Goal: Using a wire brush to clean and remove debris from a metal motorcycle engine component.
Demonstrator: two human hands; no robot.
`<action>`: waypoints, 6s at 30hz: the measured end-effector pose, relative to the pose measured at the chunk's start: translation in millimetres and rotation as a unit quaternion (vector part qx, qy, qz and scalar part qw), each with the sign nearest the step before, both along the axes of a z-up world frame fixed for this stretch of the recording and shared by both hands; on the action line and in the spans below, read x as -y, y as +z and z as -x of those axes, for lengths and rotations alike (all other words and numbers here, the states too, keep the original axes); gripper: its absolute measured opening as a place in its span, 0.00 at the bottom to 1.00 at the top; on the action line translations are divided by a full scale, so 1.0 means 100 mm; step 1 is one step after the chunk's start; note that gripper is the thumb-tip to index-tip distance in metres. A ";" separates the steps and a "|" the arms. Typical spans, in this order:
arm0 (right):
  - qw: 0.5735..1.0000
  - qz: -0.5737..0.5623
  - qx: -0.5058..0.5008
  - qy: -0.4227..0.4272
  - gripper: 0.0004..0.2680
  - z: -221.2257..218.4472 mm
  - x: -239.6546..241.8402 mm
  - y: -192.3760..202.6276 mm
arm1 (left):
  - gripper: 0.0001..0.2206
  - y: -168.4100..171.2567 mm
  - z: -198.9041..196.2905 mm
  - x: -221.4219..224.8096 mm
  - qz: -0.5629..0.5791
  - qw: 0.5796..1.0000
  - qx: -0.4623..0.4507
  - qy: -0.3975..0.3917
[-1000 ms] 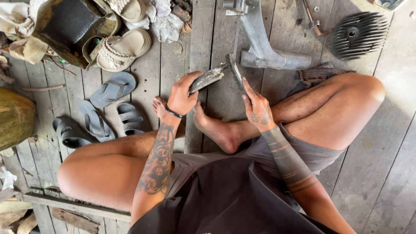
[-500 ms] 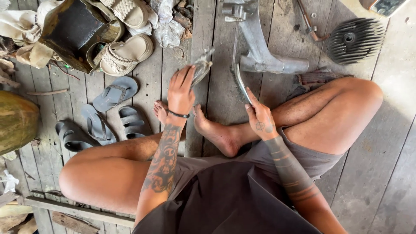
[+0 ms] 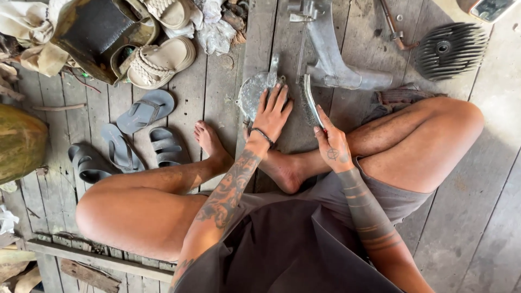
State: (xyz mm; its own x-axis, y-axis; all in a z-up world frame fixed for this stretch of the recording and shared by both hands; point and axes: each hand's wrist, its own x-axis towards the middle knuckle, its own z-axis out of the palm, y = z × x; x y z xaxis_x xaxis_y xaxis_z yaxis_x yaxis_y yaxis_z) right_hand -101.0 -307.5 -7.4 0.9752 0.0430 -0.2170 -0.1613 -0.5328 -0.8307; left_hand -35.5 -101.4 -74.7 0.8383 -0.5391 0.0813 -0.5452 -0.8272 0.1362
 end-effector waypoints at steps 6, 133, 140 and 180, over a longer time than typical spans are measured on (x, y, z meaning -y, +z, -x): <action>1.000 -0.002 -0.029 0.007 0.21 -0.03 0.01 -0.02 | 0.31 0.13 -0.01 -0.03 0.013 0.998 -0.059 -0.010; 0.993 0.105 -0.042 0.026 0.26 -0.83 -1.22 0.04 | 0.20 -0.33 -0.56 -0.42 0.318 0.930 -0.085 0.164; 0.992 0.061 -0.106 -0.009 0.26 -0.51 -0.98 0.69 | 0.19 -0.27 -0.58 -0.40 0.320 0.923 -0.099 0.191; 0.946 0.227 -0.170 0.158 0.23 -0.88 -0.91 0.56 | 0.18 -0.35 -0.47 -0.43 0.328 0.925 -0.078 0.176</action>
